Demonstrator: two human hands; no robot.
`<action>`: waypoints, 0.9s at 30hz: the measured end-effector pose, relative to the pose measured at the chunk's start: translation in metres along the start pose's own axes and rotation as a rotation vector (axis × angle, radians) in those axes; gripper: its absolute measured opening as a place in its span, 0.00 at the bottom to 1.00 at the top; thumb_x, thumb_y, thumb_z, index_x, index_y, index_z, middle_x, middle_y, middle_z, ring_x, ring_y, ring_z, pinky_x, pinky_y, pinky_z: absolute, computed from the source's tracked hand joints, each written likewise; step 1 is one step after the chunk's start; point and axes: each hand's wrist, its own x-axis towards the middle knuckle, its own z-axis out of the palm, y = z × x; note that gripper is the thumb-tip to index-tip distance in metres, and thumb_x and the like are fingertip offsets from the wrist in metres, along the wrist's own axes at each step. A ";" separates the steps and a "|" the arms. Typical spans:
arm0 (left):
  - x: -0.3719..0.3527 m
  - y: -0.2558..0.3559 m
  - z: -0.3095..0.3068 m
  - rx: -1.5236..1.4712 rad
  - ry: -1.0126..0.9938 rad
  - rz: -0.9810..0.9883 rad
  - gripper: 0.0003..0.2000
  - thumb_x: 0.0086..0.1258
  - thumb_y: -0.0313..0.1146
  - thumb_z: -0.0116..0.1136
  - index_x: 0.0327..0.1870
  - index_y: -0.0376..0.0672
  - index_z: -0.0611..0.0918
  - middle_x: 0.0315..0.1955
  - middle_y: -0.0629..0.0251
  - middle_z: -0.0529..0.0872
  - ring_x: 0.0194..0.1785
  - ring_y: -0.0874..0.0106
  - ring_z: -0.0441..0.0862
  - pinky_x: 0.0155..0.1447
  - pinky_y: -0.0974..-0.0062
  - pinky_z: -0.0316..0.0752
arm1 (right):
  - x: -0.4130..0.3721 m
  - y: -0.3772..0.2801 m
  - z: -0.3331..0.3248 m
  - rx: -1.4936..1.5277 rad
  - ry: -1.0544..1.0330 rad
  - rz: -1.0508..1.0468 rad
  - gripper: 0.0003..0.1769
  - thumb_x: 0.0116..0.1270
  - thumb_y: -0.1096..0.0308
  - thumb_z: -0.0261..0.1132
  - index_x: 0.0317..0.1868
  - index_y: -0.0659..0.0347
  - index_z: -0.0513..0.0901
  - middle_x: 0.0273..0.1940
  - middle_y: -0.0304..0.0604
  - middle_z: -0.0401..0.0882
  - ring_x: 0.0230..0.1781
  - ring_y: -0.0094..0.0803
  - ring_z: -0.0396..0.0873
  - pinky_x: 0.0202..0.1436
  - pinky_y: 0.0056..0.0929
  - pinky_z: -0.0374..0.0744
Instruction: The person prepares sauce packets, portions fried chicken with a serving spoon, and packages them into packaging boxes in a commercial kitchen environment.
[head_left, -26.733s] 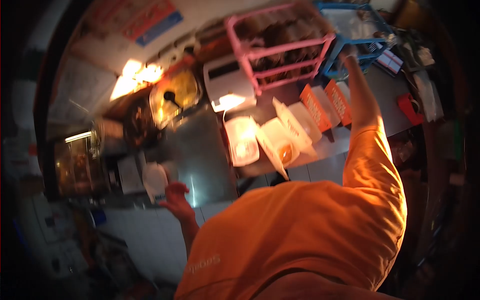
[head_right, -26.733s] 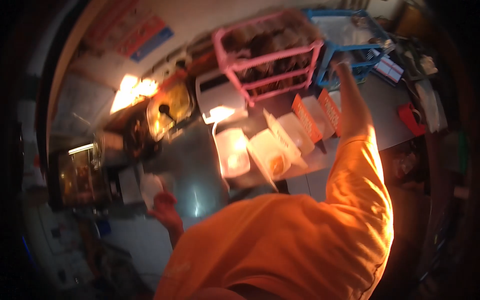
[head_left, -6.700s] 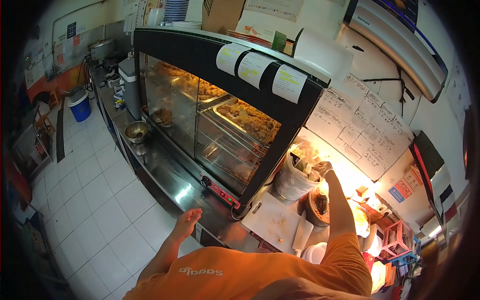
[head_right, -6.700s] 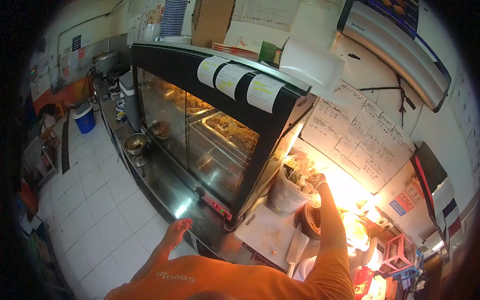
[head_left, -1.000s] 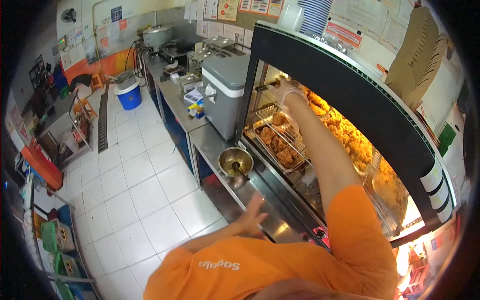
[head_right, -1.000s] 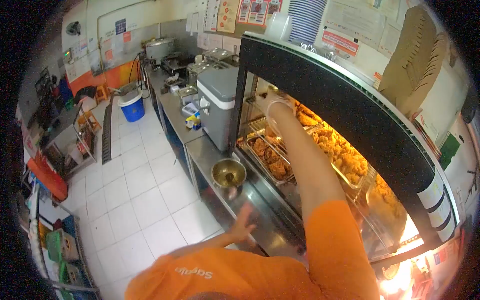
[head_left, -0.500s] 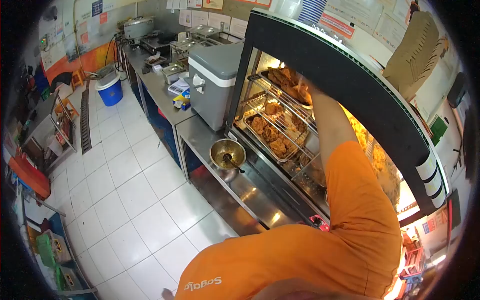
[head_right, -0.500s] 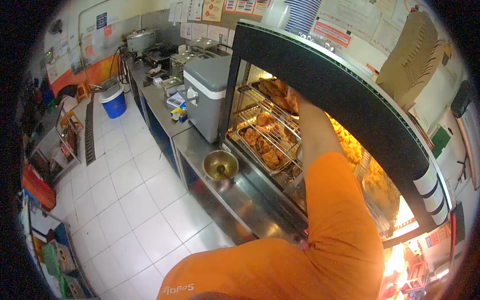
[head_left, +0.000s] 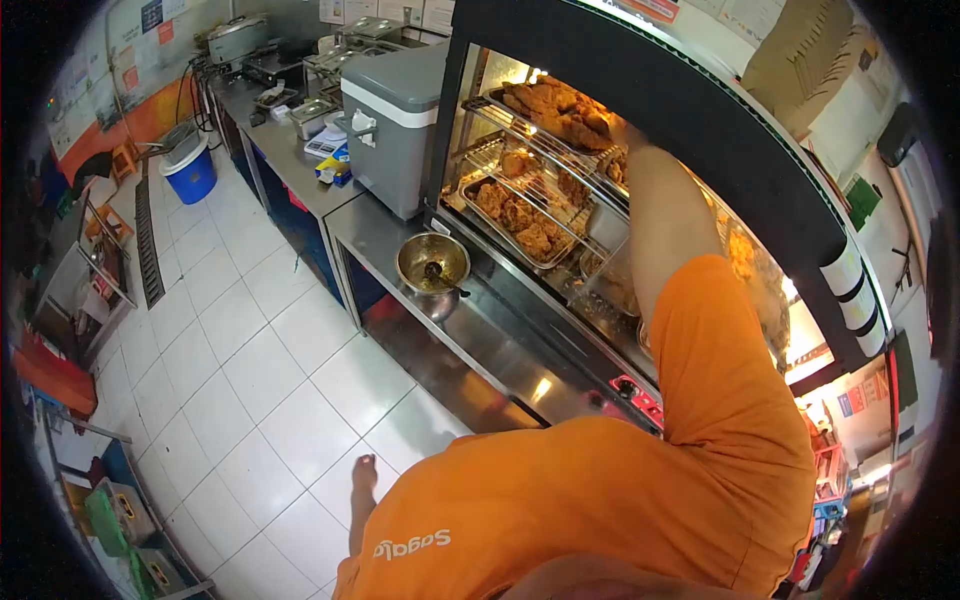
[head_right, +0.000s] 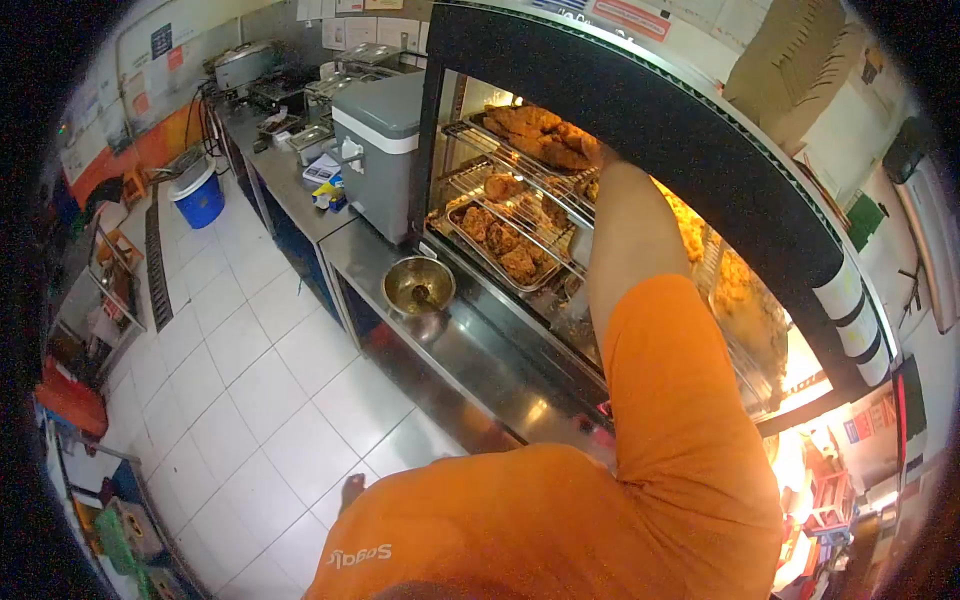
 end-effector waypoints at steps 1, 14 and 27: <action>0.012 -0.004 -0.009 -0.150 0.063 -0.135 0.18 0.69 0.44 0.49 0.45 0.35 0.77 0.43 0.48 0.82 0.50 0.57 0.78 0.53 0.65 0.70 | -0.003 -0.001 0.001 -0.001 0.018 -0.006 0.34 0.61 0.52 0.61 0.65 0.56 0.65 0.63 0.55 0.64 0.64 0.48 0.65 0.64 0.42 0.66; -0.057 -0.104 -0.010 0.325 -0.048 -0.157 0.20 0.70 0.43 0.42 0.36 0.34 0.80 0.26 0.47 0.82 0.32 0.51 0.79 0.41 0.57 0.73 | 0.021 -0.010 0.021 -0.083 0.022 -0.008 0.34 0.61 0.53 0.61 0.65 0.57 0.64 0.63 0.55 0.64 0.63 0.47 0.65 0.63 0.42 0.66; -0.034 -0.096 -0.014 0.150 -0.107 -0.182 0.19 0.70 0.43 0.44 0.36 0.34 0.80 0.27 0.48 0.82 0.33 0.53 0.79 0.39 0.56 0.73 | 0.013 -0.005 0.009 -0.106 -0.027 0.003 0.34 0.61 0.54 0.61 0.65 0.57 0.64 0.63 0.55 0.65 0.63 0.47 0.65 0.63 0.43 0.67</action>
